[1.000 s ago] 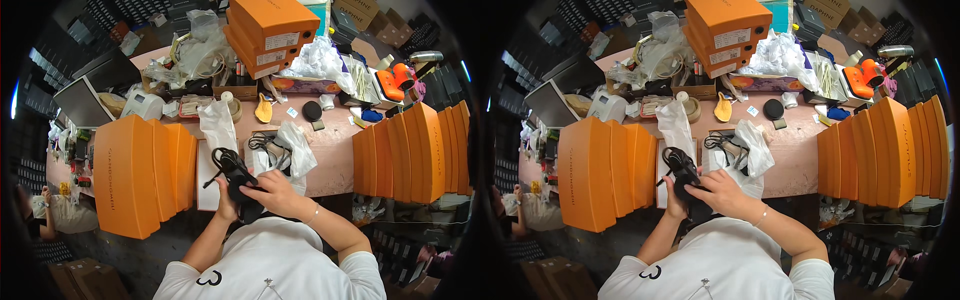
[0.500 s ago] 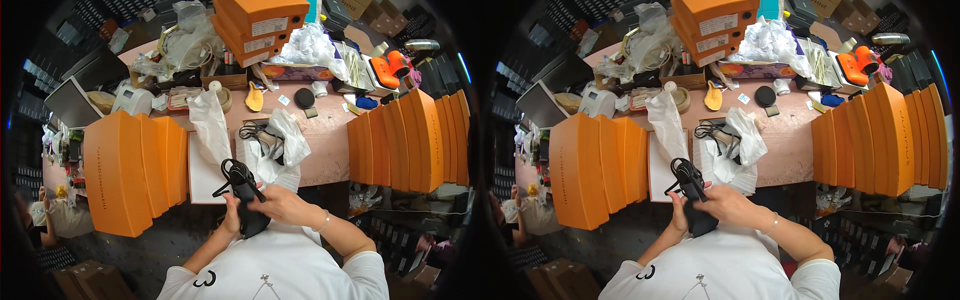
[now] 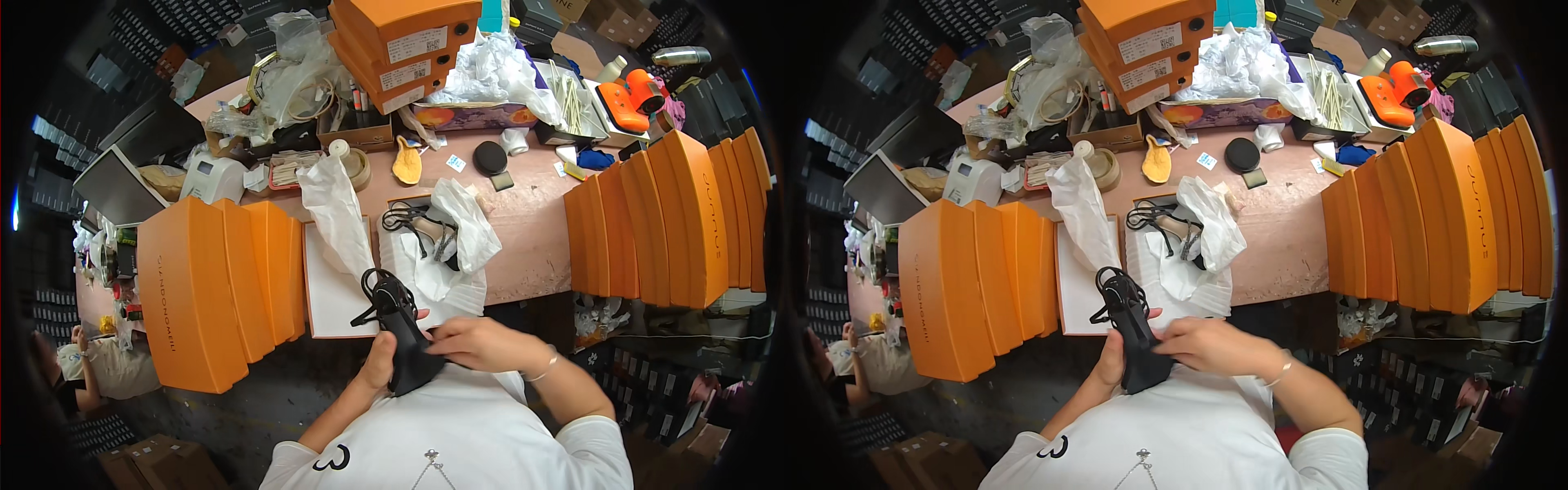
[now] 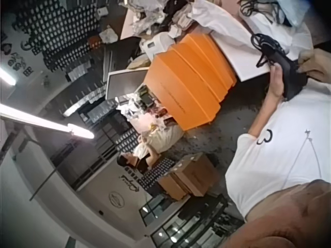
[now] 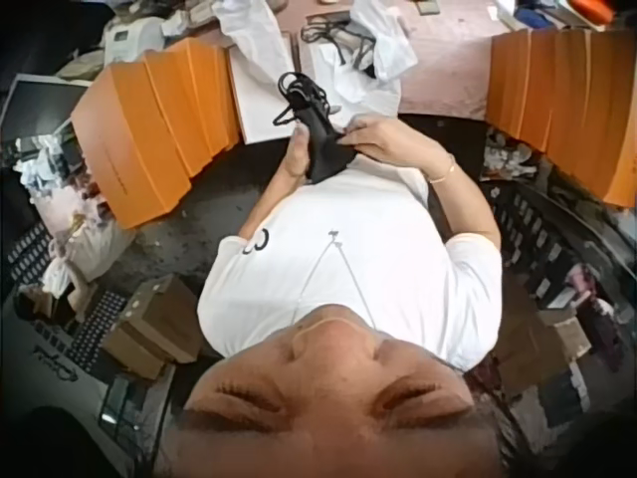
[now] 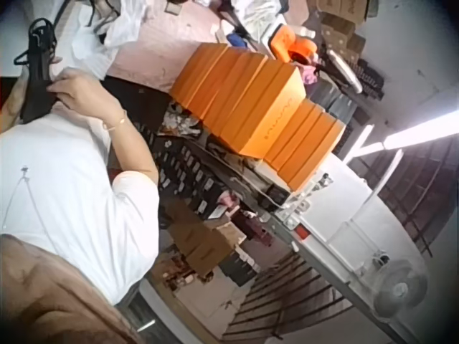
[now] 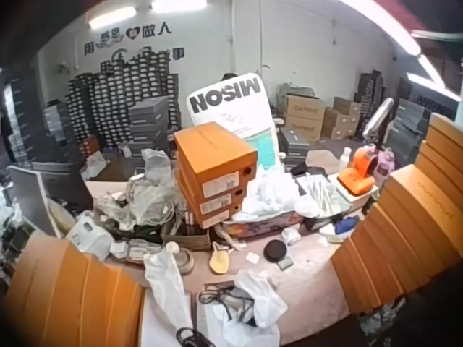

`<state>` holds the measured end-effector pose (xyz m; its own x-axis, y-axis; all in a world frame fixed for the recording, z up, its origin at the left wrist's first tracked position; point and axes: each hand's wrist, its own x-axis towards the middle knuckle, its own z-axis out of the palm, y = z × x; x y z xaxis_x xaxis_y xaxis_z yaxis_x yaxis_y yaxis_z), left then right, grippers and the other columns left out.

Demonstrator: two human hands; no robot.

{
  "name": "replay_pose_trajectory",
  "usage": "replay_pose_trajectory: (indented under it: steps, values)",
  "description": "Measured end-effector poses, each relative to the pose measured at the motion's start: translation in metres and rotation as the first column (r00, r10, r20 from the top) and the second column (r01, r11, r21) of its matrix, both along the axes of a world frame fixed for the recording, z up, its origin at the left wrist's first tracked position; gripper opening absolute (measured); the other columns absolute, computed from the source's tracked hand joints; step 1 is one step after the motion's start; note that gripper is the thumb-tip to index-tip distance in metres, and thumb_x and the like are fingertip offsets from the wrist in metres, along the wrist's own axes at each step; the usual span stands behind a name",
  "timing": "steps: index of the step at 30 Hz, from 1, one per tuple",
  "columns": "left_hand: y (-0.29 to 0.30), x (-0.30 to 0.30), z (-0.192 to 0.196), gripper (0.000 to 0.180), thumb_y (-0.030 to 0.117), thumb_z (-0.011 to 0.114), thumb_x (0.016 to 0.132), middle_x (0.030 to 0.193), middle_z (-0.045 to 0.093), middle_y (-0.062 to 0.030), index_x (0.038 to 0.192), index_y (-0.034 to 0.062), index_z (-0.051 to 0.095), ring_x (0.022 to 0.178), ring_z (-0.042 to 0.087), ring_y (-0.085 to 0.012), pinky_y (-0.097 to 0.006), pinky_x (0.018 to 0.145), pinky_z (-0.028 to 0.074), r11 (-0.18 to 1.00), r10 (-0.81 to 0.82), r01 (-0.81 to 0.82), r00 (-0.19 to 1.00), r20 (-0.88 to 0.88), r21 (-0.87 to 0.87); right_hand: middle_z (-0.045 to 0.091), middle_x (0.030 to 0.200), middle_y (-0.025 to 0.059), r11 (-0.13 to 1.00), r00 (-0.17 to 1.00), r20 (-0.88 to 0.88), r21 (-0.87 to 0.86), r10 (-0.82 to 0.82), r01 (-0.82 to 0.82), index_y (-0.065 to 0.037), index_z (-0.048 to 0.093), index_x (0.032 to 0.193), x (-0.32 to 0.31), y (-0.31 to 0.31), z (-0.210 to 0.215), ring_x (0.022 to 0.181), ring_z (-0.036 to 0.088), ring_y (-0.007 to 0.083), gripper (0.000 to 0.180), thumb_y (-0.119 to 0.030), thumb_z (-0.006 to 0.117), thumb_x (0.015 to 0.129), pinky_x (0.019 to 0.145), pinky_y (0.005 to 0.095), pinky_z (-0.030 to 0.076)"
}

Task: Packing high-heeled shoes into boxes and wrapping them in tissue paper.

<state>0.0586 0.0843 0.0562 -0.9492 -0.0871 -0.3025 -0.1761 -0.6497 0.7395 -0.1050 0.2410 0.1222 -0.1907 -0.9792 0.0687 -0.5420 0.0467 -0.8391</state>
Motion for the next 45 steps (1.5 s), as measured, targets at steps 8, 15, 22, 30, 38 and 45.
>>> replay_pose_trajectory:
  steps: [8, 15, 22, 30, 38, 45]
  values:
    - [0.005, -0.025, 0.02, 0.043, 0.014, 0.054, 0.093, 0.104, 0.064, -0.0086, 0.132, -0.0014, 0.047, 0.096, 0.061, -0.0147, -0.03, 0.084, 0.049, 0.928, -0.277, 0.301, 0.952, 0.132, -0.219, 0.057, 0.094, 0.0039, 0.95, 0.757, -0.643, -0.149, 0.118, -0.274, -0.01, 0.067, 0.102, -0.039, -0.023, 0.064, 0.089, 0.055, 0.0187, 0.026, -0.017, 0.064, 0.077, 0.076, 0.0322, 0.042]
    - [0.01, -0.037, 0.041, 0.024, 0.021, 0.055, 0.095, 0.096, 0.066, -0.0042, 0.102, 0.001, 0.066, 0.09, 0.058, -0.0111, -0.027, 0.082, 0.046, 0.873, -0.26, 0.271, 0.962, 0.083, -0.406, 0.05, 0.085, -0.0007, 0.929, 0.762, -0.631, -0.18, 0.144, -0.324, -0.014, 0.064, 0.088, -0.051, -0.033, 0.07, 0.085, 0.051, 0.0144, 0.013, -0.02, 0.058, 0.079, 0.072, 0.0292, 0.038]
    - [-0.003, -0.027, 0.02, 0.043, 0.016, 0.058, 0.088, 0.097, 0.067, -0.0121, 0.127, -0.003, 0.052, 0.093, 0.063, -0.0189, -0.031, 0.084, 0.049, 0.931, -0.347, 0.357, 0.931, 0.114, -0.08, 0.057, 0.093, 0.003, 0.973, 0.739, -0.668, -0.216, -0.088, -0.079, -0.012, 0.063, 0.107, -0.08, -0.028, 0.056, 0.079, 0.057, 0.0182, 0.03, -0.021, 0.062, 0.078, 0.065, 0.0346, 0.044]
    - [-0.036, -0.035, 0.029, 0.054, 0.025, 0.068, 0.079, 0.085, 0.066, -0.0176, 0.118, -0.0076, 0.05, 0.075, 0.066, -0.0269, -0.038, 0.068, 0.055, 0.929, -0.247, 0.255, 0.967, -0.063, 0.268, 0.062, 0.097, 0.0074, 0.889, 0.727, -0.561, -0.433, -0.396, 0.149, -0.01, 0.069, 0.102, -0.037, -0.037, 0.03, 0.08, 0.059, 0.0199, 0.036, -0.008, 0.065, 0.067, 0.067, 0.0299, 0.044]
    - [-0.053, -0.035, 0.031, 0.055, 0.032, 0.062, 0.085, 0.085, 0.065, -0.0171, 0.121, -0.0075, 0.048, 0.073, 0.065, -0.024, -0.035, 0.066, 0.055, 0.948, -0.262, 0.27, 0.963, -0.068, 0.168, 0.059, 0.1, 0.0112, 0.912, 0.739, -0.546, -0.329, -0.395, 0.244, -0.004, 0.063, 0.111, -0.03, -0.055, 0.038, 0.085, 0.056, 0.0279, 0.041, -0.004, 0.064, 0.07, 0.073, 0.0371, 0.045]
    - [-0.068, -0.054, -0.002, 0.059, 0.051, 0.028, 0.1, 0.104, 0.064, -0.0109, 0.115, 0.0017, 0.056, 0.092, 0.062, -0.0188, -0.032, 0.082, 0.051, 0.951, 0.126, -0.116, 0.992, -0.016, 0.287, 0.06, 0.095, 0.0147, 0.907, 0.915, -0.057, -0.17, -0.399, 0.385, 0.001, 0.062, 0.111, 0.0, -0.054, 0.0, 0.088, 0.057, 0.0331, 0.041, 0.008, 0.057, 0.071, 0.077, 0.0388, 0.048]
